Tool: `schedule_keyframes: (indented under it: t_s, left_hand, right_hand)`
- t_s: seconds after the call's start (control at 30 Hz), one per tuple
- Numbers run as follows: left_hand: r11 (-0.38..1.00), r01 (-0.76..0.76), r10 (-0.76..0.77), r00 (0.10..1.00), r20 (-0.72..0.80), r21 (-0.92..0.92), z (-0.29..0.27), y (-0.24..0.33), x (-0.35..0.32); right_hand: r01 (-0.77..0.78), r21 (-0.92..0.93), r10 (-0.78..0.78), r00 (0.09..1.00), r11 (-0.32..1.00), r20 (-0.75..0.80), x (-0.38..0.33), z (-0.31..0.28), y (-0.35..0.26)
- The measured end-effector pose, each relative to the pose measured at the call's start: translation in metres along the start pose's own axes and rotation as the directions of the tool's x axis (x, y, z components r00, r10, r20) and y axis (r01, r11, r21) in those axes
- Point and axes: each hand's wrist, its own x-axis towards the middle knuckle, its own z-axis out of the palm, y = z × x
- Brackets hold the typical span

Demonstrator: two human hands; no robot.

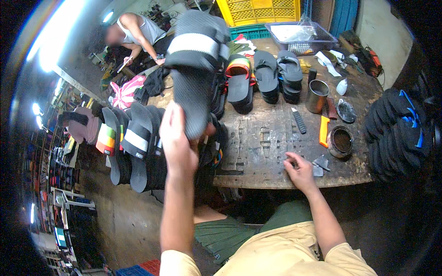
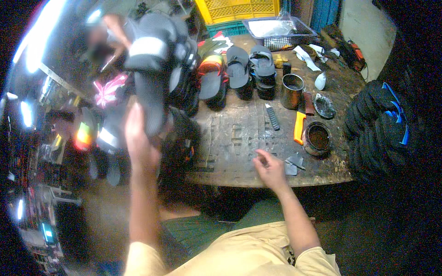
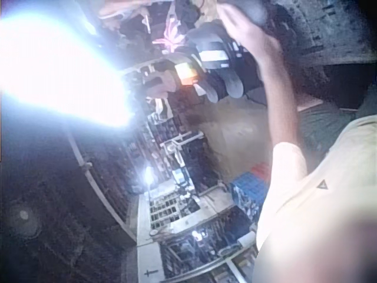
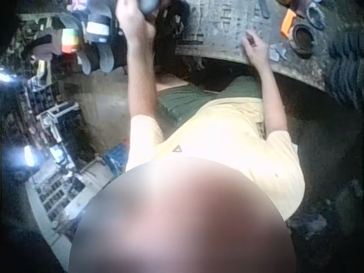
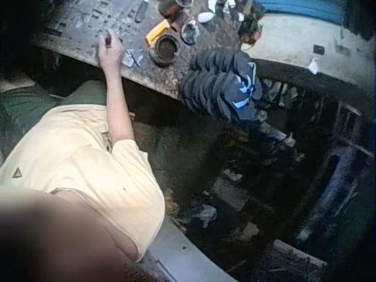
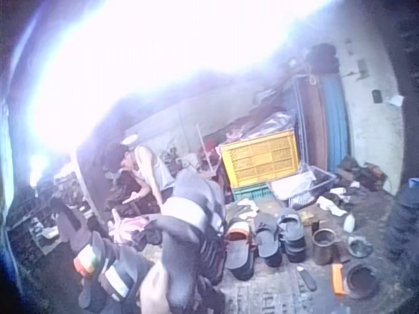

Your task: The person picks up pairs of flip-flops and slides from a table, presses the straps onto the soles, and stacks the finished pairs. They handle multiple styles including black, blue, and white-striped models, repeatedly picking, pressing, and stacking them.

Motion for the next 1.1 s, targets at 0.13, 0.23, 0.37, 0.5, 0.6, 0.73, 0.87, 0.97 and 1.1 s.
schedule_keyframes:
  t_s: [0.13, 0.23, 0.37, 0.5, 0.6, 0.73, 0.87, 0.97, 1.1]
  left_hand:
    - [0.995, 0.099, -0.102, 0.982, -0.157, -0.029, -0.006, 0.0, 0.127]
    - [0.966, 0.259, -0.25, 0.941, -0.23, 0.008, -0.022, -0.029, 0.179]
    - [0.745, 0.606, -0.495, 0.783, -0.377, 0.28, -0.044, -0.067, 0.207]
    - [0.508, 0.636, -0.538, 0.761, -0.362, 0.581, -0.062, -0.062, 0.23]
    - [0.195, 0.52, -0.44, 0.804, -0.4, 0.831, -0.066, -0.055, 0.244]
    - [0.105, 0.136, -0.183, 0.976, -0.115, 0.985, -0.055, -0.066, 0.243]
    - [0.054, -0.007, -0.125, 0.992, 0.014, 0.999, -0.035, -0.081, 0.226]
    - [-0.047, 0.044, -0.158, 0.986, -0.051, 0.998, -0.029, -0.08, 0.218]
    - [0.011, 0.02, -0.156, 0.988, -0.018, 1.0, -0.042, -0.079, 0.219]
  right_hand:
    - [0.119, -0.088, -0.122, 0.992, 0.989, -0.03, -0.004, 0.001, -0.006]
    - [0.082, -0.077, -0.084, 0.996, 0.994, -0.024, -0.003, -0.002, -0.013]
    - [0.091, -0.082, -0.095, 0.995, 0.992, -0.042, -0.002, -0.002, -0.013]
    - [-0.005, -0.07, 0.005, 1.0, 0.998, -0.003, -0.003, -0.002, -0.01]
    - [0.049, -0.027, -0.05, 0.998, 0.998, -0.025, -0.002, -0.002, -0.01]
    - [0.031, -0.048, -0.032, 0.999, 0.998, -0.013, -0.001, -0.003, -0.012]
    - [0.03, -0.055, -0.031, 0.999, 0.998, -0.022, -0.001, -0.002, -0.012]
    - [0.028, -0.033, -0.029, 0.999, 0.999, -0.036, -0.002, -0.001, -0.01]
    - [0.009, -0.065, -0.012, 0.999, 0.998, -0.047, -0.002, 0.002, -0.005]
